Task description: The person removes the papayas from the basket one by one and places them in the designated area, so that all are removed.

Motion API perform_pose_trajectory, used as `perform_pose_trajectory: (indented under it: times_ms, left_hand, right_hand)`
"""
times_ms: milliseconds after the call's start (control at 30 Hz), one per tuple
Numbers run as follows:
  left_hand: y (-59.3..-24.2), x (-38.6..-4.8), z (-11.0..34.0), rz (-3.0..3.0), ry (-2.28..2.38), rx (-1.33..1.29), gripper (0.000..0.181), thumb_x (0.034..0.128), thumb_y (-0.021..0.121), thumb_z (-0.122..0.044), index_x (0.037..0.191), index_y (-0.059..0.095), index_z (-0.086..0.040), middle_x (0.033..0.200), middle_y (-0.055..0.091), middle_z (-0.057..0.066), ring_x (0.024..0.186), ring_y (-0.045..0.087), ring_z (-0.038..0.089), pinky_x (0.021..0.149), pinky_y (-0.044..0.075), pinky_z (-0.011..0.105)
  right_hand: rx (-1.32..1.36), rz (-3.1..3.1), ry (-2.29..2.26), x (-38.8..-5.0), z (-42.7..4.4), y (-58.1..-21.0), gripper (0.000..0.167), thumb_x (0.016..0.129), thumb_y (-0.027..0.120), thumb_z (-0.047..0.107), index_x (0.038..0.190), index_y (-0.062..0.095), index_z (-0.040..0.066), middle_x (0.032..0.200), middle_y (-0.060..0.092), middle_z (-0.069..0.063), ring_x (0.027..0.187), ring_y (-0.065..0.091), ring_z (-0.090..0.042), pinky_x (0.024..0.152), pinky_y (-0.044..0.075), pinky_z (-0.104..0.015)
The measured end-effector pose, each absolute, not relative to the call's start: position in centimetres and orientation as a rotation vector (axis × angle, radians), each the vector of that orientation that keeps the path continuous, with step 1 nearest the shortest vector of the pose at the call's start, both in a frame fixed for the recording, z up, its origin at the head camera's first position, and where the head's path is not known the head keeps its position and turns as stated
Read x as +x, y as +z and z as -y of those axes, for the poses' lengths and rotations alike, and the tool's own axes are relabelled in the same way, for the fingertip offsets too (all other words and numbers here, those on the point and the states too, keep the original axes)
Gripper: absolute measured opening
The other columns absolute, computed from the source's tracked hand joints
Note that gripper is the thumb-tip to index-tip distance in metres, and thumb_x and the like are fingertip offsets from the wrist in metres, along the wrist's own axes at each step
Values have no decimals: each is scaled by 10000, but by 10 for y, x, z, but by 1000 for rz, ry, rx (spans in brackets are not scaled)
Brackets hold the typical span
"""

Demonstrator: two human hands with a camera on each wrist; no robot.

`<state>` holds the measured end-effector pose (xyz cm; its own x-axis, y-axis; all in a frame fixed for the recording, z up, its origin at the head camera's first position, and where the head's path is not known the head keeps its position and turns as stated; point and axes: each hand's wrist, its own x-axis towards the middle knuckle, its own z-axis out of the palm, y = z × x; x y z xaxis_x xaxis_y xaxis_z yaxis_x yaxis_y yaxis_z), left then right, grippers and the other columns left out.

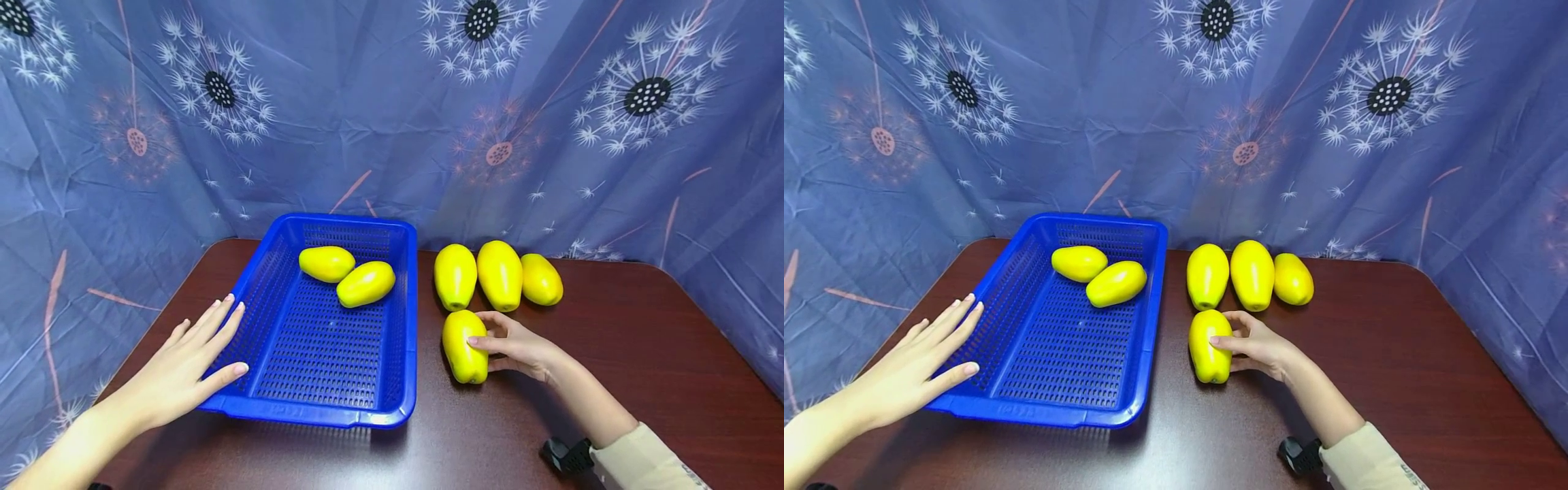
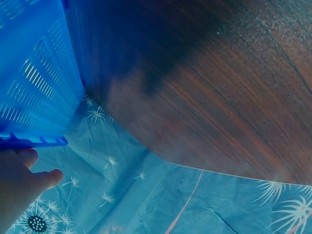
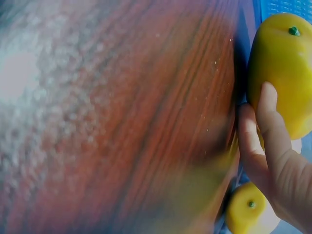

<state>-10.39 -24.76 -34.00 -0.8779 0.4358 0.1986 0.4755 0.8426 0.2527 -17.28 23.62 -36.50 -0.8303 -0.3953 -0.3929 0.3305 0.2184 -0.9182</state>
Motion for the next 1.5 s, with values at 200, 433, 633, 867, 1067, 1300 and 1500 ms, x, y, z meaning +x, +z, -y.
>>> perform_pose_trajectory:
  times_ms: [200,433,633,867,1067,1300,1500]
  left_hand:
    - [-340,-104,247,2886,-437,-721,758,924,542,-391,1506,139,-121,1550,98,142,1423,-4,249,1090,-18,547]
    - [-340,-104,247,2879,-433,-719,758,923,546,-387,1506,140,-122,1551,100,140,1423,-7,239,1089,-15,548]
    - [-341,-102,247,2880,-439,-715,753,925,544,-385,1506,144,-122,1550,107,139,1423,-20,219,1092,-31,540]
    - [-341,-103,248,2870,-436,-719,750,923,547,-378,1504,151,-115,1549,109,140,1423,-26,205,1090,-17,546]
    - [-340,-104,248,2867,-430,-722,754,922,548,-380,1505,146,-117,1547,114,147,1422,-30,202,1088,-10,552]
    - [-340,-104,248,2862,-437,-719,751,922,549,-376,1504,152,-115,1547,116,144,1423,-14,211,1089,-8,551]
    - [-340,-104,246,2874,-440,-720,752,926,542,-385,1505,143,-119,1549,109,138,1423,-20,205,1086,-11,557]
  right_hand:
    - [-68,-1921,-1657,-172,-239,-364,778,895,630,215,1441,126,-14,1123,510,-172,927,613,-224,800,513,-411]
    - [-83,-1908,-1650,-173,-240,-363,790,893,632,214,1442,113,-17,1104,520,-168,921,614,-225,802,514,-417]
    - [-66,-1913,-1648,-172,-238,-364,797,886,641,213,1438,116,-19,1126,507,-184,923,611,-225,806,513,-420]
    - [-50,-1937,-1651,-173,-238,-362,802,868,659,199,1434,134,-18,1143,474,-212,930,608,-235,802,511,-438]
    - [-40,-1965,-1636,-174,-238,-361,803,859,668,201,1428,146,-21,1142,459,-222,927,601,-234,795,510,-442]
    - [-31,-1969,-1624,-173,-239,-358,812,860,671,213,1434,143,-13,1157,451,-228,927,602,-236,794,513,-439]
    - [-58,-2016,-1592,-172,-246,-350,808,860,671,202,1434,148,-25,1135,458,-217,903,584,-230,763,519,-415]
